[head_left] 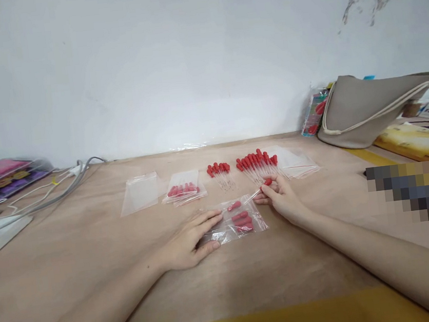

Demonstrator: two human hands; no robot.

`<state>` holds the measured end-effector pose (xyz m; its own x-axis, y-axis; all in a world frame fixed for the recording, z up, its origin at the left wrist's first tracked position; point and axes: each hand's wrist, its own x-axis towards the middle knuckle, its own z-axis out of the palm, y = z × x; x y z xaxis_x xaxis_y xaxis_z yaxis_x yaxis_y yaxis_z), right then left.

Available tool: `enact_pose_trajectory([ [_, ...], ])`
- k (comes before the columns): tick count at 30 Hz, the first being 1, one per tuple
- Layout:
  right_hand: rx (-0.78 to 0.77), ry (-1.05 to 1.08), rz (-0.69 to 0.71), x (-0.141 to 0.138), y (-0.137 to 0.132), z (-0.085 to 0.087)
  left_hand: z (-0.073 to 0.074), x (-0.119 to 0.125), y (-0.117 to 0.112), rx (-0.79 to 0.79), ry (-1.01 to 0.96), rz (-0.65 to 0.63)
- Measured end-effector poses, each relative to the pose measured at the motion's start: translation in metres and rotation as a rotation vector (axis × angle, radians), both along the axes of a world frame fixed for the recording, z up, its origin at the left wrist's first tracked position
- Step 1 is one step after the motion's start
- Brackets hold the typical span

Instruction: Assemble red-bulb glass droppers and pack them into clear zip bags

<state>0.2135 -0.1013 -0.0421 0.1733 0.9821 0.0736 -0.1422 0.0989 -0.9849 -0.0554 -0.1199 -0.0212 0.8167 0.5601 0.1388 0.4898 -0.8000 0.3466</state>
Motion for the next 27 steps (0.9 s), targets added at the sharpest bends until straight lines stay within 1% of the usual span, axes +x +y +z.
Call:
enact_pose_trajectory([
  [4,-0.016,-0.056,0.114,0.008,-0.001,-0.003,-0.001,0.0,0.001,0.006,0.005,0.009],
  [6,-0.021,-0.17,0.209,0.015,0.0,-0.004,-0.001,-0.001,0.001,0.016,0.01,0.007],
  [9,-0.012,-0.4,0.347,0.021,0.003,-0.004,0.0,0.0,0.0,0.026,0.002,0.002],
  [12,0.031,-0.527,0.355,0.019,0.005,-0.003,0.001,0.0,-0.001,0.016,0.001,0.011],
  [14,0.04,-0.511,0.348,0.015,0.006,-0.002,0.001,0.0,-0.001,0.008,0.004,0.015],
  [21,0.061,-0.325,0.362,0.007,-0.001,0.004,0.0,0.001,0.0,-0.009,-0.028,0.014],
  [27,0.101,-0.298,0.398,0.004,-0.004,0.004,0.003,0.003,-0.002,-0.018,-0.013,0.027],
])
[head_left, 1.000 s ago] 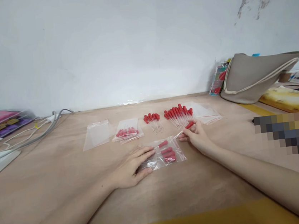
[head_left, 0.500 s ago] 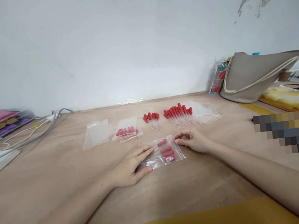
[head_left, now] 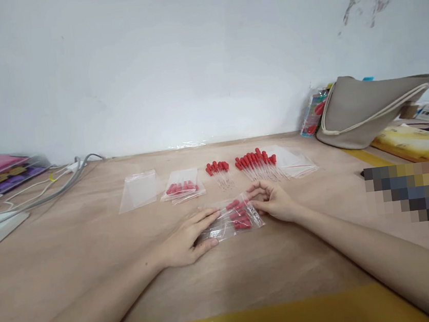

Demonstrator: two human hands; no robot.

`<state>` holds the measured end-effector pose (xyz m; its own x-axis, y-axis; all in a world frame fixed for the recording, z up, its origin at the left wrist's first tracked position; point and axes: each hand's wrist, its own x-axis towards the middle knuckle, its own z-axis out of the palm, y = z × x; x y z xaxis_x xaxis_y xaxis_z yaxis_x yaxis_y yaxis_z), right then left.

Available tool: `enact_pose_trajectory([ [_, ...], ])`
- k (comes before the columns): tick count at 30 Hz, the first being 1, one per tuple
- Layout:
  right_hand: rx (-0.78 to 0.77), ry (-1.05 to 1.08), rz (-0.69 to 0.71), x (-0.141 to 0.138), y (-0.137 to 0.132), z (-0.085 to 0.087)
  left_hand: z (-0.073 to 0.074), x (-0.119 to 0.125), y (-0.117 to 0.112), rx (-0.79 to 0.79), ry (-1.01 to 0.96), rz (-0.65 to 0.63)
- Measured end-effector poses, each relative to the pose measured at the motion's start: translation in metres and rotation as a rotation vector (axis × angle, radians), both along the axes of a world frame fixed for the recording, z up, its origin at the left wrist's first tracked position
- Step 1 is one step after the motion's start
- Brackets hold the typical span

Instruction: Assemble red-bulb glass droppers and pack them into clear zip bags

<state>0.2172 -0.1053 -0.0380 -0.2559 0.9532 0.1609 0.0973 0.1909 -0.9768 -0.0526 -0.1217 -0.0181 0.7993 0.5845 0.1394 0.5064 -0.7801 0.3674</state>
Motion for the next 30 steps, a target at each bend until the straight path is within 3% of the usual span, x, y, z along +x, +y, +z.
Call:
enact_pose_trajectory([
  [5,0.017,-0.042,-0.053,-0.011,0.005,-0.004,0.001,0.001,-0.001,0.018,-0.002,-0.005],
  [11,-0.097,-0.098,-0.023,-0.01,0.003,0.003,0.004,0.002,-0.003,0.006,-0.033,-0.031],
  [16,-0.151,-0.258,-0.242,-0.004,0.003,0.012,0.003,0.002,-0.003,0.019,-0.033,-0.028],
  [20,-0.117,-0.341,-0.032,-0.006,0.0,0.015,0.004,0.003,-0.002,0.033,-0.037,-0.043],
  [23,-0.22,-0.293,0.034,-0.009,-0.003,0.018,0.005,0.004,-0.001,0.023,-0.038,-0.056],
  [27,-0.41,-0.03,0.136,-0.01,-0.004,0.02,0.005,0.003,-0.003,-0.008,-0.079,-0.074],
  [30,-0.453,0.2,0.216,-0.006,-0.003,0.021,0.004,0.002,-0.003,0.017,-0.186,0.058],
])
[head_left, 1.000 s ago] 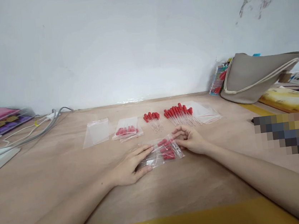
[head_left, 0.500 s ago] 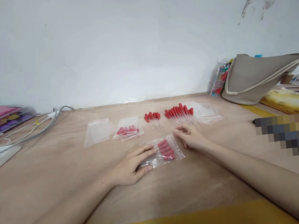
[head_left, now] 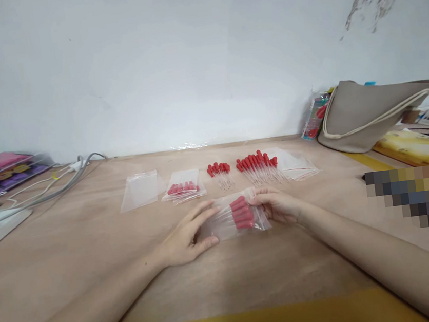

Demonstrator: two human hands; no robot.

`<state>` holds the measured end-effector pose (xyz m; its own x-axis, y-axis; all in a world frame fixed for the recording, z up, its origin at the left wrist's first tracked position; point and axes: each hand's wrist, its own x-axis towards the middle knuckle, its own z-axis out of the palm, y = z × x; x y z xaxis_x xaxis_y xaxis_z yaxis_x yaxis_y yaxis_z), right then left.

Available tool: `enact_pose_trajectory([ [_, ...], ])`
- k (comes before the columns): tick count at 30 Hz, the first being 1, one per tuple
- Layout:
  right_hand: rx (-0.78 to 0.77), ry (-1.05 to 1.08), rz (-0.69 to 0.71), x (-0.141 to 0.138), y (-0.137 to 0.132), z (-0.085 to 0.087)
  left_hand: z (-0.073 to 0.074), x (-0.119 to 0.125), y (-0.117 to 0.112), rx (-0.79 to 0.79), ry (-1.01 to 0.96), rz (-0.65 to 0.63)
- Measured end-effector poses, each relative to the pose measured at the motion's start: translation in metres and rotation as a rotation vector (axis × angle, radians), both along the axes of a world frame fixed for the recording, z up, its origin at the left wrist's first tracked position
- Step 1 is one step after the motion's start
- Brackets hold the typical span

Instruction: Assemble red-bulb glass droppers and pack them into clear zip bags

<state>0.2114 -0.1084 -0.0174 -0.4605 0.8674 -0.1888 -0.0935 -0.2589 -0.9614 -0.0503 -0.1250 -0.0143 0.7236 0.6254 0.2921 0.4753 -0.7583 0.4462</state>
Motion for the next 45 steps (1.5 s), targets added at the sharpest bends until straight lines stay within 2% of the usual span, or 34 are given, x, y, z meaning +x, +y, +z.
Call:
enact_pose_trajectory([
  [3,0.05,0.142,-0.071,0.003,0.002,0.004,-0.001,0.001,0.002,-0.021,-0.201,0.259],
  [5,0.085,0.192,-0.131,0.002,0.001,0.006,0.0,0.002,0.004,-0.2,-0.332,0.331],
  [7,0.103,0.242,-0.155,-0.002,-0.001,0.008,0.003,0.005,0.005,-0.505,-0.442,0.25],
  [10,0.075,0.326,-0.11,-0.015,-0.009,0.005,0.006,0.015,0.001,-0.937,-0.617,0.046],
  [11,0.053,0.339,-0.088,-0.02,-0.012,0.003,0.005,0.019,-0.002,-1.015,-0.684,0.009],
  [13,0.002,0.326,-0.037,-0.03,-0.019,0.001,0.004,0.027,-0.009,-1.063,-0.812,0.02],
  [16,-0.044,0.211,0.045,-0.037,-0.027,0.0,0.005,0.038,-0.014,-0.971,-0.942,0.179],
  [18,0.005,0.057,0.053,-0.034,-0.027,-0.001,0.011,0.04,-0.008,-0.888,-0.969,0.306],
  [21,0.297,-0.28,-0.084,-0.019,-0.02,-0.006,0.032,0.031,0.021,-0.843,-0.903,0.437],
  [24,0.656,-0.609,-0.195,0.001,-0.013,-0.012,0.054,0.015,0.064,-0.917,-0.76,0.461],
  [26,0.811,-0.744,-0.188,0.01,-0.01,-0.016,0.062,0.008,0.09,-0.889,-0.58,0.531],
  [28,0.899,-0.805,-0.165,0.015,-0.009,-0.017,0.064,0.004,0.11,-0.764,-0.299,0.578],
  [33,1.015,-0.821,-0.148,0.012,-0.009,-0.018,0.06,-0.002,0.131,-0.569,-0.007,0.711],
  [37,1.037,-0.808,-0.147,0.012,-0.008,-0.017,0.054,-0.029,0.133,-0.329,0.163,0.933],
  [39,1.028,-0.805,-0.149,0.012,-0.008,-0.018,0.044,-0.047,0.132,-0.233,0.234,1.074],
  [42,1.01,-0.806,-0.149,0.012,-0.008,-0.018,0.022,-0.071,0.126,-0.17,0.31,1.253],
  [45,0.995,-0.805,-0.151,0.011,-0.007,-0.019,0.002,-0.086,0.122,-0.151,0.355,1.308],
])
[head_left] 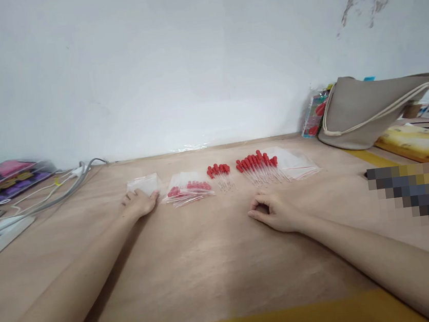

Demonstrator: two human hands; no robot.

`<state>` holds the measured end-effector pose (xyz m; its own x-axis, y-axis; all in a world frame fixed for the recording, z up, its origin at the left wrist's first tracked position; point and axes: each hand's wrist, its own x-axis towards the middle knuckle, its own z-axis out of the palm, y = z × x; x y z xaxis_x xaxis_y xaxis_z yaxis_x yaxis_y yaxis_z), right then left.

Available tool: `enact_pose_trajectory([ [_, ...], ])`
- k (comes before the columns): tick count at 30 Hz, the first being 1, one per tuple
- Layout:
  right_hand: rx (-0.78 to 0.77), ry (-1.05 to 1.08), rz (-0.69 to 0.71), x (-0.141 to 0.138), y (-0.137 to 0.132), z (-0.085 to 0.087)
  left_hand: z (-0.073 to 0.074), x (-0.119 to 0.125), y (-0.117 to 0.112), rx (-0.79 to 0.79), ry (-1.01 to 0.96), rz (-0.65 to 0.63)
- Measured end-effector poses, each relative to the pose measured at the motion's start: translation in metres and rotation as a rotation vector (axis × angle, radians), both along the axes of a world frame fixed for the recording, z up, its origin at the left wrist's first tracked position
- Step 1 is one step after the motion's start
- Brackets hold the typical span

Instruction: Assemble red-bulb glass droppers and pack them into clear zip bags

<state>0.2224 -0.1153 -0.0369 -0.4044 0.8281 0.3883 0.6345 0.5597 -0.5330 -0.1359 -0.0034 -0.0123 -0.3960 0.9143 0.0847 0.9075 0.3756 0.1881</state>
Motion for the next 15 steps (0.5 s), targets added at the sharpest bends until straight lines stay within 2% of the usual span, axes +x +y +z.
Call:
enact_pose_trajectory([
  [2,-0.01,0.0,-0.001,0.0,0.001,0.0,-0.008,-0.005,-0.001,-0.003,0.018,-0.026],
  [5,-0.019,-0.003,0.001,0.001,0.002,0.0,-0.01,-0.011,-0.002,0.005,0.026,-0.08],
  [8,-0.011,-0.007,0.002,0.001,0.001,0.0,-0.001,-0.016,-0.005,0.05,0.023,-0.123],
  [10,0.006,-0.003,0.003,0.001,0.0,-0.001,0.014,-0.015,-0.012,0.097,0.025,-0.177],
  [12,0.016,0.01,0.002,0.001,0.001,-0.004,0.032,-0.006,-0.026,0.135,0.023,-0.344],
  [14,0.015,0.04,-0.032,0.0,0.004,-0.006,0.048,0.011,-0.049,0.183,-0.019,-0.786],
  [15,0.017,0.062,-0.064,0.0,0.007,-0.007,0.053,0.022,-0.062,0.161,-0.03,-0.944],
])
